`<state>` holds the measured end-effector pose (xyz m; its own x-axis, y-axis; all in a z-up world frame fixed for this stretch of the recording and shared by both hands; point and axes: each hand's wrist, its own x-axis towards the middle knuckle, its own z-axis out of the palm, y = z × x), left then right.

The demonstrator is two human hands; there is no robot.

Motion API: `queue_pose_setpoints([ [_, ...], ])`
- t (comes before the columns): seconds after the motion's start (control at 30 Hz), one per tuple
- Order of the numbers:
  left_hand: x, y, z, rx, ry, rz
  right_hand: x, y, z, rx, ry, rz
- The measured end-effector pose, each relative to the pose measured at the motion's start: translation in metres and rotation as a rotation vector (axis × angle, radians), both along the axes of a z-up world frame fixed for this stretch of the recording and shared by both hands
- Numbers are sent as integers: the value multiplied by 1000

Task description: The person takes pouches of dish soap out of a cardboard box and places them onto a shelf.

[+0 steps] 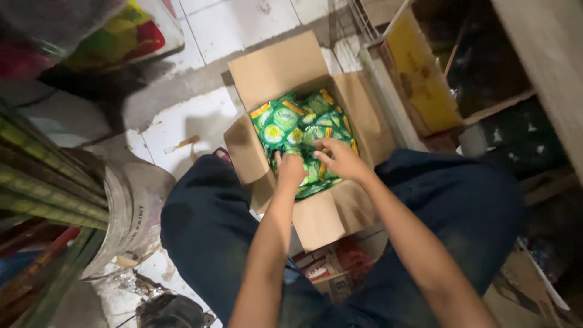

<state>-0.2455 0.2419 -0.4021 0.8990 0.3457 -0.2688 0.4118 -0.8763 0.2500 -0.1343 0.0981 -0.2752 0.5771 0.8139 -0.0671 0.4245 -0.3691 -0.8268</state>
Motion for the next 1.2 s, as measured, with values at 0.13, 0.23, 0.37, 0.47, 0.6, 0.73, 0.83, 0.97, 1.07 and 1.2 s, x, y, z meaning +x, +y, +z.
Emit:
queue_pose_setpoints([
  [0.13, 32, 3, 45, -326, -165, 183, 16, -5, 91, 28, 236, -154],
  [0.23, 51, 6, 116, -589, -448, 258, 25, -31, 153, 229, 289, -141],
  [0.37, 60, 10, 224, -1294, -338, 368, 47, -63, 195, 277, 209, -197],
  [0.47, 49, 13, 261, -1496, -322, 329, 47, -64, 194, 190, 235, -316],
  [0.6, 37, 11, 252, -1527, -374, 366, 26, -50, 196, 160, 97, -170],
  [0.73, 53, 10, 224, -1551, -380, 475, 7, -28, 192, 206, -87, -120],
  [0.83, 64, 14, 219, -1614, -411, 498, 8, -21, 187, 230, 11, -222],
  [0.97, 66, 18, 221, -1709, -424, 518, 16, -16, 180, 331, 168, -337],
  [1.07, 64, 22, 219, -1744, -408, 481, 14, -18, 180, 270, 9, -414],
  [1.2, 66, 20, 215, -1691, -393, 521, 12, -21, 176, 302, 39, -445],
])
